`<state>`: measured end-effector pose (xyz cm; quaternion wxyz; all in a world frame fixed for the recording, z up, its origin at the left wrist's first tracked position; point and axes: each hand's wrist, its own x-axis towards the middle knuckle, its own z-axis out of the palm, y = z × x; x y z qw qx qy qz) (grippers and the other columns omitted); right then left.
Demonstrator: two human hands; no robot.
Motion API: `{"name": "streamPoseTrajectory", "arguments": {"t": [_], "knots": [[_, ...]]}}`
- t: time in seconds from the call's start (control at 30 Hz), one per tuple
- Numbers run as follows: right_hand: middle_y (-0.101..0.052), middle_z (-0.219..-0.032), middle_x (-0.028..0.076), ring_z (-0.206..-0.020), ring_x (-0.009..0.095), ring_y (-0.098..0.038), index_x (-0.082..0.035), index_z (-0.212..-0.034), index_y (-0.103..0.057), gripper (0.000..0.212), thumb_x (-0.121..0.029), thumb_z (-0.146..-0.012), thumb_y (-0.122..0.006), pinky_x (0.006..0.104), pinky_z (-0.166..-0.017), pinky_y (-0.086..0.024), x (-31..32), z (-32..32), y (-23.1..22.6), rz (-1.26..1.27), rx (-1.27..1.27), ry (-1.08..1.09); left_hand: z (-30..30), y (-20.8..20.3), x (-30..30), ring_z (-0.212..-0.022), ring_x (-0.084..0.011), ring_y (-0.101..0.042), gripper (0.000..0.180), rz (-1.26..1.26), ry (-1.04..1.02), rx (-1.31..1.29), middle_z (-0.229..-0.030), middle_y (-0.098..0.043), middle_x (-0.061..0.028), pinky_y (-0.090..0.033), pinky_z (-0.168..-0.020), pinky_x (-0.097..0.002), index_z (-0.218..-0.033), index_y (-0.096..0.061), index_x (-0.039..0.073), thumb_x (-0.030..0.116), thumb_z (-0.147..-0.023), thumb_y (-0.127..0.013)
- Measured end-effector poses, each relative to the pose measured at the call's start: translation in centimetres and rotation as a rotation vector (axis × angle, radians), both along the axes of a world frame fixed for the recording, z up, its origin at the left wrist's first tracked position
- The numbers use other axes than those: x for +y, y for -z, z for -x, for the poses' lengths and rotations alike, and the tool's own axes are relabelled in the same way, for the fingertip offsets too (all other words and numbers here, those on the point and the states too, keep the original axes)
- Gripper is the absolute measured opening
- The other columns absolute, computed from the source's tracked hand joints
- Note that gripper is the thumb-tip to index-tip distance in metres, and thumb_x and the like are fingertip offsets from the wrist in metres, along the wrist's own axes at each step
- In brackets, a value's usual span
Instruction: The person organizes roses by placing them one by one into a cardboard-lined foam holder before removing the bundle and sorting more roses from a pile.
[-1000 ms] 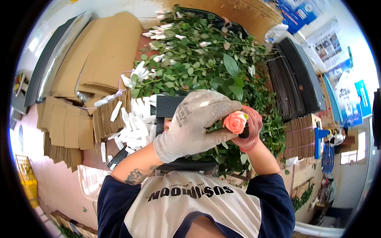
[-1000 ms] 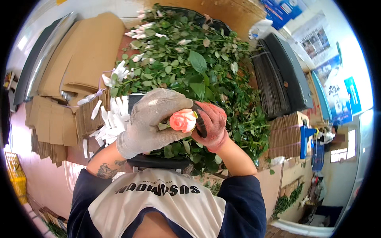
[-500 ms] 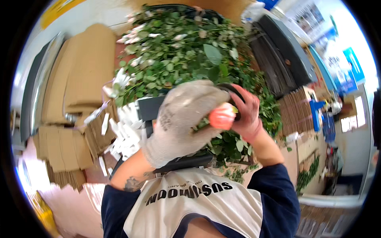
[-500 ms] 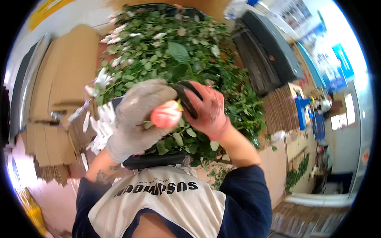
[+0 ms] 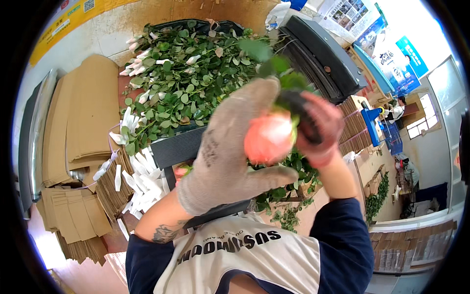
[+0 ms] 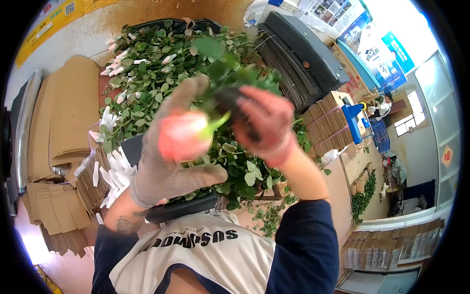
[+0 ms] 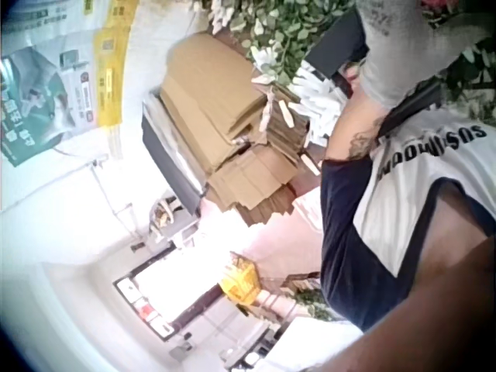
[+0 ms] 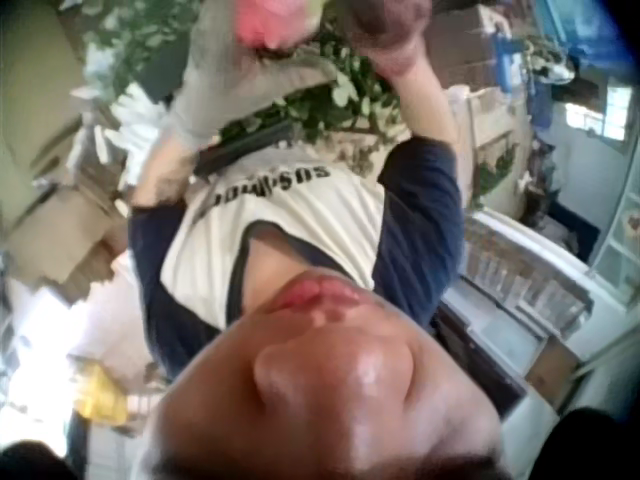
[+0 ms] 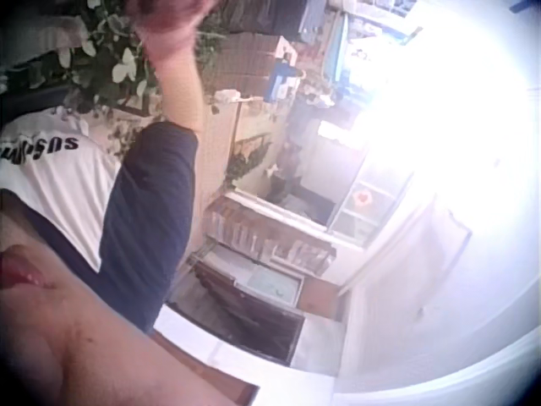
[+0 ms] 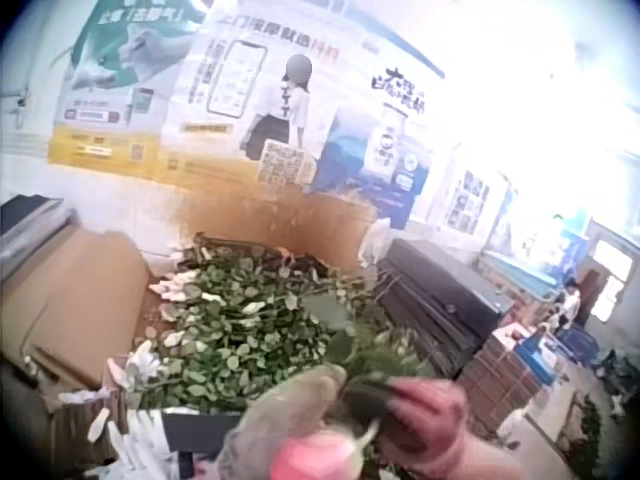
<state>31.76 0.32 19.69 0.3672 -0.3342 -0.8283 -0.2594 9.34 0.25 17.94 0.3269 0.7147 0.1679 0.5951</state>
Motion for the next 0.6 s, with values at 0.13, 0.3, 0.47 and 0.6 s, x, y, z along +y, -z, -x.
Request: {"name": "streamPoseTrajectory", "arguments": {"t": [0.13, 0.3, 0.47, 0.6], "knots": [[-0.061, -0.114, 0.017, -0.099, 0.033, -0.060, 0.000, -0.112, -0.059, 0.063, -0.037, -0.064, -0.078, 0.0423, -0.086, -0.046, -1.2, -1.0, 5.6, 0.072, 0.041, 0.014, 0.0, 0.6, 0.6, -0.112, -0.0299, -0.057, 0.073, -0.177, -0.066, 0.117, -0.115, -0.062, -0.0141, -0.044, -0.096, -0.0389, -0.127, -0.053, 0.003, 0.015, -0.062, -0.084], [-0.062, -0.111, 0.017, -0.098, 0.031, -0.060, 0.001, -0.113, -0.058, 0.063, -0.038, -0.067, -0.077, 0.0412, -0.086, -0.046, 0.9, -3.0, 10.3, -0.013, 0.117, -0.100, 0.5, 0.6, 0.2, -0.104, -0.0311, -0.060, 0.065, -0.105, -0.009, 0.048, -0.109, -0.065, -0.0119, -0.043, -0.095, -0.0416, -0.122, -0.057, 0.004, 0.022, -0.066, -0.082], [-0.063, -0.108, 0.016, -0.097, 0.029, -0.061, 0.001, -0.112, -0.059, 0.058, -0.035, -0.070, -0.075, 0.0396, -0.085, -0.047, 1.4, -2.8, 10.3, 0.006, 0.101, -0.111, -0.1, 1.3, 0.4, -0.098, -0.0323, -0.061, 0.053, -0.180, -0.105, 0.049, -0.103, -0.064, -0.0106, -0.044, -0.091, -0.0427, -0.114, -0.062, 0.006, 0.030, -0.069, -0.078], [-0.064, -0.105, 0.015, -0.095, 0.027, -0.062, 0.002, -0.112, -0.059, 0.054, -0.033, -0.073, -0.073, 0.0383, -0.083, -0.048, 1.6, -2.8, 10.6, 0.024, 0.097, -0.102, -0.2, 1.4, 0.7, -0.093, -0.0300, -0.061, 0.047, -0.168, -0.101, 0.067, -0.099, -0.063, -0.0086, -0.045, -0.089, -0.0427, -0.114, -0.062, 0.010, 0.031, -0.073, -0.072]]}}
